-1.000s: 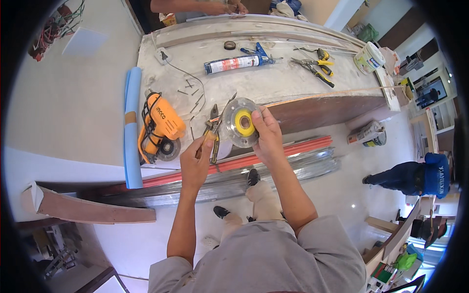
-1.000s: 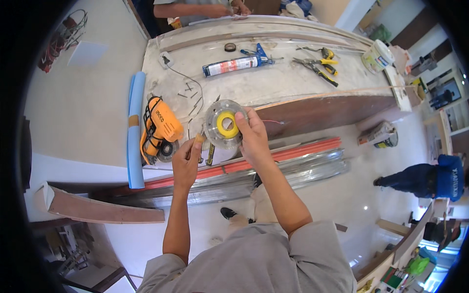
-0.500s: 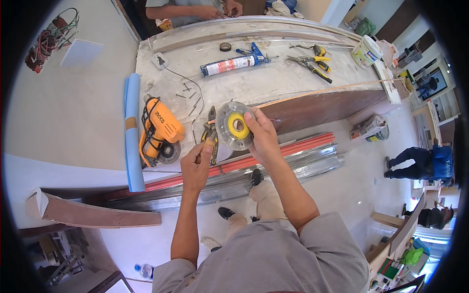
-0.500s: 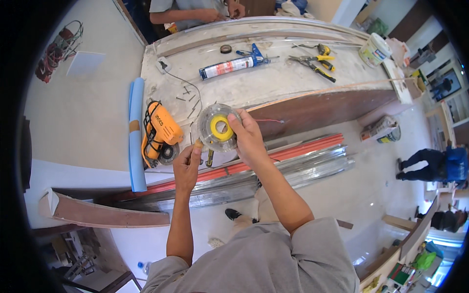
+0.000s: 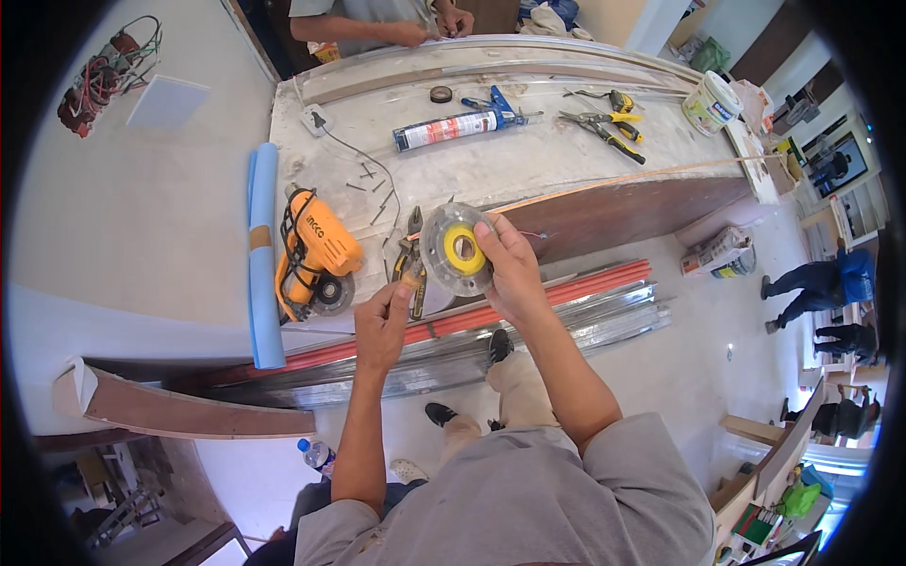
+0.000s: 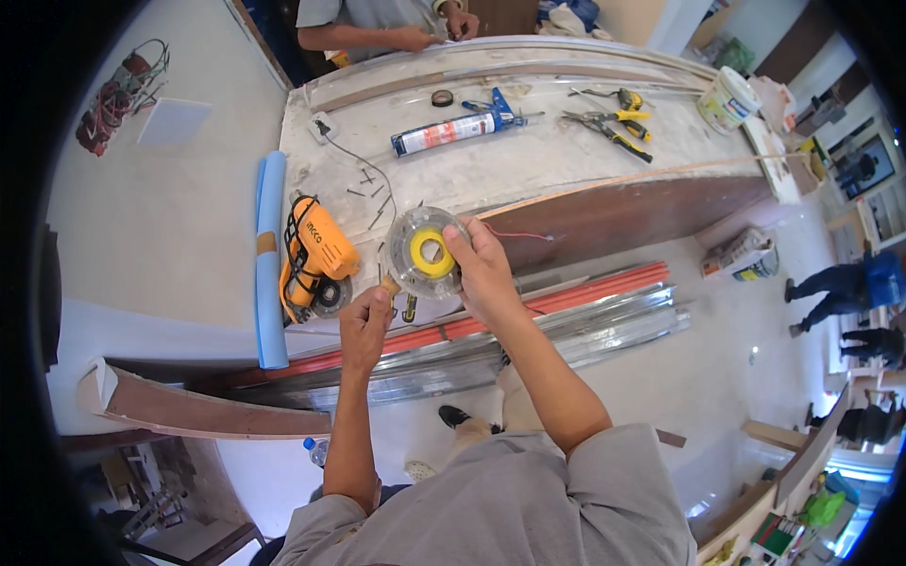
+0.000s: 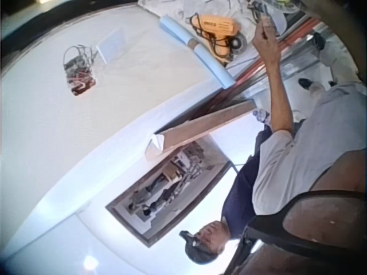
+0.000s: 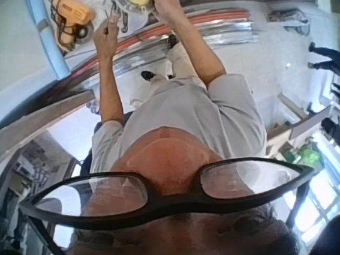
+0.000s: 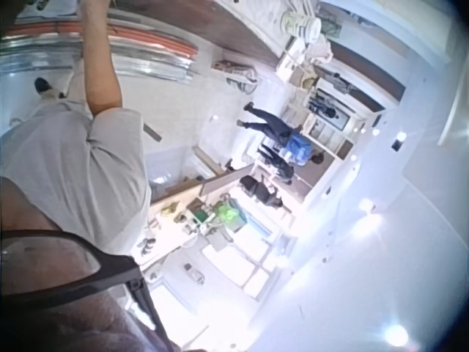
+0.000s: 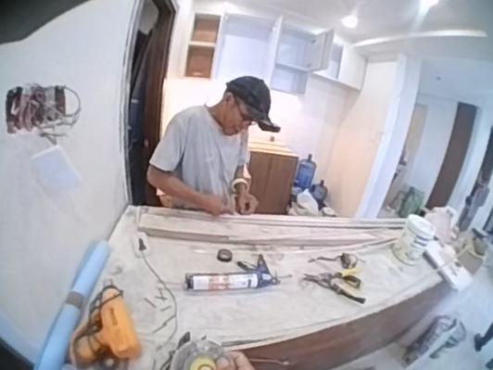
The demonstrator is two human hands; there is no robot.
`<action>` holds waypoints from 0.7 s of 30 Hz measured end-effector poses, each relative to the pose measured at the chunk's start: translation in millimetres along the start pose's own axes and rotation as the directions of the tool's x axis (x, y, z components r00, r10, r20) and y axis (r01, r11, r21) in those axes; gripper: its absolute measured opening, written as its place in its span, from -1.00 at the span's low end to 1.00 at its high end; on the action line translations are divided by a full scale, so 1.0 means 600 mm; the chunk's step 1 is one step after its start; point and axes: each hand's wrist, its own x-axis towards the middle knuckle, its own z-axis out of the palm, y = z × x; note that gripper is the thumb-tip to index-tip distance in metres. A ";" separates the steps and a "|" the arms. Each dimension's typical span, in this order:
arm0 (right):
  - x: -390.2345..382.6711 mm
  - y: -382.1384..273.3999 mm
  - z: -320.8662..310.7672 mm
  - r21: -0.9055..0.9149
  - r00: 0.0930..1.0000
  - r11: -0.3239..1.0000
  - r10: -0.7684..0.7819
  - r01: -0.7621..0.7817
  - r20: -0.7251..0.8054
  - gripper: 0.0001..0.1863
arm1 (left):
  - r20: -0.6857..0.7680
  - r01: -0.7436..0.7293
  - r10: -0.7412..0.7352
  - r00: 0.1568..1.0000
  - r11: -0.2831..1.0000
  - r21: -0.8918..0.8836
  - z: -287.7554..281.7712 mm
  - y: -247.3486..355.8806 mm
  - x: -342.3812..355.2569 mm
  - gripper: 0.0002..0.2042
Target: The person uses pliers to strip insulation from wires and then applies a soldering iron to the exposed wire ends while holding a spool of solder.
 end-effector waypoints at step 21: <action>-0.004 -0.004 0.000 -0.030 0.999 0.999 -0.033 0.033 0.011 -0.73 | 0.047 -0.002 0.004 0.999 1.000 -0.027 -0.012 0.005 0.000 -0.61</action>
